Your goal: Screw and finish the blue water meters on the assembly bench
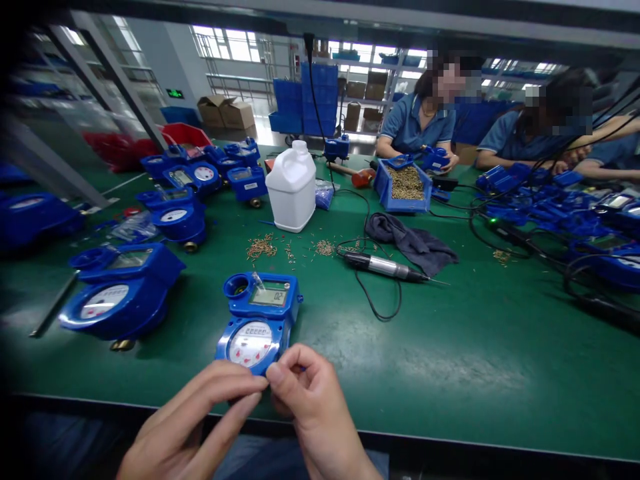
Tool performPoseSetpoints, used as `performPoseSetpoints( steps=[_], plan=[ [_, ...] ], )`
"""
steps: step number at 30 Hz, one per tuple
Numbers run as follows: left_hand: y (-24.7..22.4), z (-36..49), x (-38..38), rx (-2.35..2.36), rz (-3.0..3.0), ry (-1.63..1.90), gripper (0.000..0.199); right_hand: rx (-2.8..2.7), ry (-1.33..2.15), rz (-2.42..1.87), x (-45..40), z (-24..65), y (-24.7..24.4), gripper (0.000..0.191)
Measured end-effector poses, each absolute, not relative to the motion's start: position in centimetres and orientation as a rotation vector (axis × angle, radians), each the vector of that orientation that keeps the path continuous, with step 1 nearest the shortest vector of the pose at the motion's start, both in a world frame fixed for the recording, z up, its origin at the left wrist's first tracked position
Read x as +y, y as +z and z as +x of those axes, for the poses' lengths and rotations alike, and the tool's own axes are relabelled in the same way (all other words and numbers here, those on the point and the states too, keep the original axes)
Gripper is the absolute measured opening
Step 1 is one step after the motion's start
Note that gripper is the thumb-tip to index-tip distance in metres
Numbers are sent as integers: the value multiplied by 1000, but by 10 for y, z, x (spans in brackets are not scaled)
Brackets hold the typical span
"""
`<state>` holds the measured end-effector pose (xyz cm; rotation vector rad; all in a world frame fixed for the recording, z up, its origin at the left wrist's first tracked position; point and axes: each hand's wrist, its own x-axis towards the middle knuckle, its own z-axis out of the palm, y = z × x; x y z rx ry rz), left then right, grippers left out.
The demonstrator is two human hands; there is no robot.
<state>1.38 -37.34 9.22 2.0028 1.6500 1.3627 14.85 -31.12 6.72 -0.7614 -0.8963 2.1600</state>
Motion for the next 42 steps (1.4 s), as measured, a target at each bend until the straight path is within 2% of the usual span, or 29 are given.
performPoseSetpoints(
  steps=[16,18,21,24,27,36,39,42],
  plan=[
    [86,-3,-370,1463,2050,1257,17,-1116,2129,-896,-312,143,57,50],
    [85,-9,-367,1541,2087,1301,19,-1131,2126,-942,-312,143,56,51],
    [79,-27,-357,1907,2127,1340,16,-1140,2072,-1064,-307,143,55,50],
    [68,-44,-348,2193,2186,1171,11,-1170,1958,-1161,-298,141,48,51],
    [60,-51,-346,2261,2261,991,12,-1193,1931,-1163,-292,137,38,57],
    [63,-57,-362,2074,2530,771,32,-1149,2004,-1101,-289,134,33,54],
    [61,-63,-365,2098,2380,867,39,-1139,2013,-1096,-290,134,30,54],
    [57,-63,-358,2234,1848,1157,31,-1142,2008,-1094,-290,133,26,56]
  ],
)
